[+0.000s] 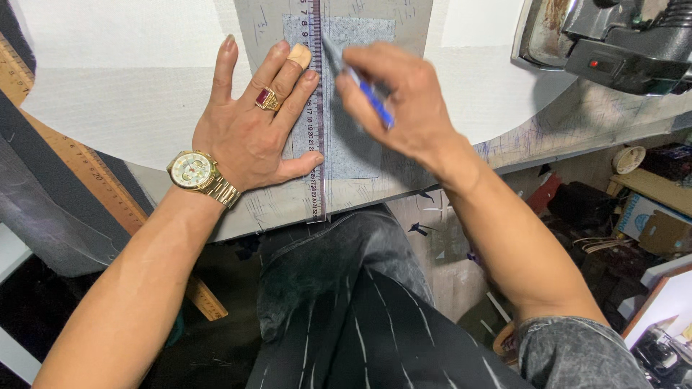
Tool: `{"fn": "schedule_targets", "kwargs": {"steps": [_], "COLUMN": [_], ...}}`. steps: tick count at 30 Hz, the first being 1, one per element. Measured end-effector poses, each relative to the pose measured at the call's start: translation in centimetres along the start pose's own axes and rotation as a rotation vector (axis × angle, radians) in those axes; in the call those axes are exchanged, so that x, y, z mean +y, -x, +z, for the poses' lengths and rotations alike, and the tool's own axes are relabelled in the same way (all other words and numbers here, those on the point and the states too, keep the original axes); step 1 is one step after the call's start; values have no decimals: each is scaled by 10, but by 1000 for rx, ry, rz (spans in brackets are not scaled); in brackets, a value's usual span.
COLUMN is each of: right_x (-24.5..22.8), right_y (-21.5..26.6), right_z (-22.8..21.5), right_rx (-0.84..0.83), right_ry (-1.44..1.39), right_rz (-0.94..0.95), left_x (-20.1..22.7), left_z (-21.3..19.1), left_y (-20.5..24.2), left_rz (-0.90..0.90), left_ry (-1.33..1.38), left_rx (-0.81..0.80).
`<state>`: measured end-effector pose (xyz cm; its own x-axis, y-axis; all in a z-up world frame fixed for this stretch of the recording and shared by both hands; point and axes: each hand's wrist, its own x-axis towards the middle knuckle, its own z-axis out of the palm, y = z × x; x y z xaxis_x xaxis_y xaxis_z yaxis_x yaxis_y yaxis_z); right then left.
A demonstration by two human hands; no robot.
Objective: The person irons a piece of white paper, then uses a ruler and pen to mark measurements on a piece of denim fabric. They iron the fabric again, continue marking lines, and finally cut the fabric along the marked lines using shears.
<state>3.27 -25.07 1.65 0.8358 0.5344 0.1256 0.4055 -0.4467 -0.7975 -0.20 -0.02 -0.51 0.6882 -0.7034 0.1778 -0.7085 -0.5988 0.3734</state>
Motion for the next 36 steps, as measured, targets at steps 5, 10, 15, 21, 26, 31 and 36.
{"fn": "schedule_targets", "kwargs": {"steps": [5,10,15,21,26,31,36], "right_x": [-66,-42,2,-45,-101,-106,-89], "right_y": [75,65,-45,58,144,144,157], "right_z": [12,15,-14,18,34,15,10], "right_rx": [-222,-179,229,-38,-161,91,240], "right_ry": [-182,-292,-392,-165,-247,-218,-151], "right_rz": [34,217,388,57,256,383,360], "left_x": [0,1,-1,-3,4,27,69], "left_z": [1,1,3,3,0,-10,-19], "left_y": [2,3,2,5,3,11,43], "left_rz": [-12,-18,10,-9,-17,-122,-360], "left_ry": [-36,-6,-120,-69,-38,-437,-229], "left_rx": [13,-21,12,6,11,-149,-66]}}
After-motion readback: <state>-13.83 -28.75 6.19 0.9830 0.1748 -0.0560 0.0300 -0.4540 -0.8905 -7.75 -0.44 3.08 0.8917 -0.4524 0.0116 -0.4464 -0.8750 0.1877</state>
